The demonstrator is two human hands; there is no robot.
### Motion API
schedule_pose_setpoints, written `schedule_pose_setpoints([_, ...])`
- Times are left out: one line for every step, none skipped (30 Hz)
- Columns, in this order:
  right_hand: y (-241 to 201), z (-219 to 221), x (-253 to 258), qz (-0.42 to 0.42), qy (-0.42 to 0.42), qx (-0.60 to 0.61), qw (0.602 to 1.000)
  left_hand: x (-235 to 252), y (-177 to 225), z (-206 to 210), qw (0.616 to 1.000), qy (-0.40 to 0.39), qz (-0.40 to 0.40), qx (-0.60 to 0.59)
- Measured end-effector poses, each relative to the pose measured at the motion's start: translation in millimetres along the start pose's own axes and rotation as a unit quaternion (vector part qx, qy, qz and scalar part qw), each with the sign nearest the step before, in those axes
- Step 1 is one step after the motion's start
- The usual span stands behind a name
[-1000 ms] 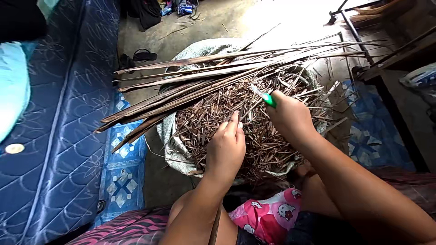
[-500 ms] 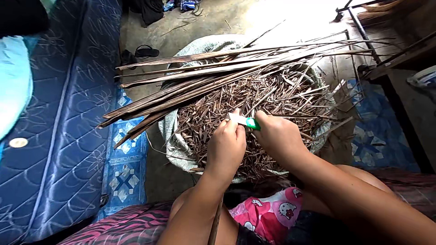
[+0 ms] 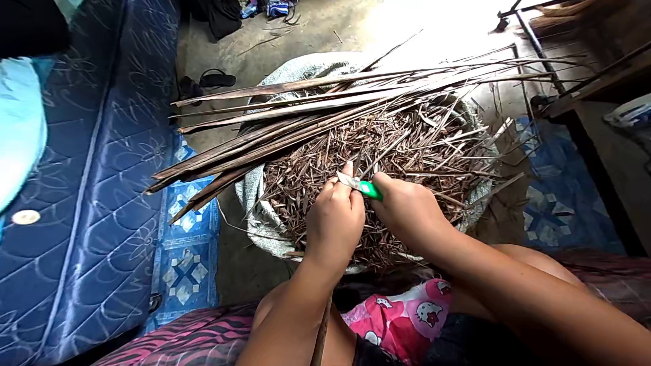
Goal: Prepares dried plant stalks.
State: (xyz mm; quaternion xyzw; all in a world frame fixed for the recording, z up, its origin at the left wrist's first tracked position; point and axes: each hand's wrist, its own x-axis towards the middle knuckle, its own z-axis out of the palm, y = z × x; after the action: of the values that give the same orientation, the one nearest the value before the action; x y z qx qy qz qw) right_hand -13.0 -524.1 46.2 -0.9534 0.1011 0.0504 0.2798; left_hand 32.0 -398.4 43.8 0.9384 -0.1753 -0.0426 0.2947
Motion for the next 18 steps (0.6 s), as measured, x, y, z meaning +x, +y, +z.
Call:
schedule_pose_setpoints([1.2, 0.5, 1.3, 0.001, 0.005, -0.013, 1.0, 1.4, -1.7, 0.9, 1.0, 0.001, 0.001, 0.002])
schedule_pose_setpoints([1.6, -0.7, 2.4, 0.009, 0.003, -0.027, 1.0, 2.4, -3.0, 1.4, 1.0, 0.002, 0.001, 0.002])
schedule_pose_setpoints([3.3, 0.2, 3.3, 0.009, 0.018, -0.042, 0.999, 3.1, -3.7, 0.8, 1.0, 0.002, 0.001, 0.003])
schedule_pose_setpoints([5.9, 1.9, 4.5, 0.006, 0.042, -0.056, 0.998, 3.8, -4.2, -0.2, 1.0, 0.003, 0.001, 0.004])
schedule_pose_setpoints([9.1, 3.0, 6.1, 0.005, 0.063, -0.068, 0.996, 4.4, -5.1, -1.2, 1.0, 0.004, 0.0, 0.006])
schedule_pose_setpoints([11.8, 2.4, 8.2, 0.012, 0.073, -0.074, 0.994, 4.9, -6.0, -2.4, 1.0, 0.007, 0.001, 0.004])
schedule_pose_setpoints([14.6, 1.1, 10.7, 0.023, 0.078, -0.08, 0.993, 5.1, -6.3, -4.3, 1.0, 0.007, 0.0, -0.001])
schedule_pose_setpoints([17.3, -0.5, 13.5, 0.036, 0.082, -0.08, 0.993, 4.6, -6.4, -5.2, 1.0, 0.012, 0.0, -0.008])
schedule_pose_setpoints([19.9, -1.8, 16.0, 0.041, 0.093, -0.075, 0.992, 3.6, -6.3, -5.6, 1.0, 0.016, 0.003, -0.013])
schedule_pose_setpoints([20.4, -2.8, 17.3, 0.04, 0.104, -0.068, 0.991, 2.3, -5.7, -5.3, 1.0, 0.019, 0.009, -0.016])
schedule_pose_setpoints([18.6, -2.8, 16.7, 0.029, 0.115, -0.057, 0.991, 0.9, -4.6, -3.8, 0.999, 0.025, 0.018, -0.022])
schedule_pose_setpoints([15.0, -0.7, 14.4, 0.008, 0.126, -0.041, 0.991, -0.4, -2.8, -2.0, 0.999, 0.027, 0.026, -0.027])
schedule_pose_setpoints([10.9, 2.8, 11.0, -0.014, 0.126, -0.025, 0.992, -1.0, -0.9, 1.1, 0.999, 0.031, 0.031, -0.023])
schedule_pose_setpoints([6.7, 5.7, 7.7, -0.025, 0.11, -0.012, 0.994, -1.7, 1.0, 1.7, 0.999, 0.027, 0.029, -0.023])
schedule_pose_setpoints([4.3, 7.6, 5.9, -0.027, 0.089, -0.01, 0.996, -2.2, 1.6, 0.4, 0.999, 0.019, 0.025, -0.025])
schedule_pose_setpoints([4.4, 7.6, 6.0, -0.026, 0.074, -0.014, 0.997, -2.2, 0.9, -1.1, 0.999, 0.006, 0.021, -0.025])
schedule_pose_setpoints([7.2, 7.1, 7.9, -0.025, 0.072, -0.021, 0.997, -1.5, -1.1, -0.1, 0.999, 0.01, 0.024, -0.022])
schedule_pose_setpoints([10.6, 5.1, 10.4, -0.018, 0.071, -0.027, 0.997, -0.3, -3.1, 2.2, 0.999, 0.019, 0.029, -0.02])
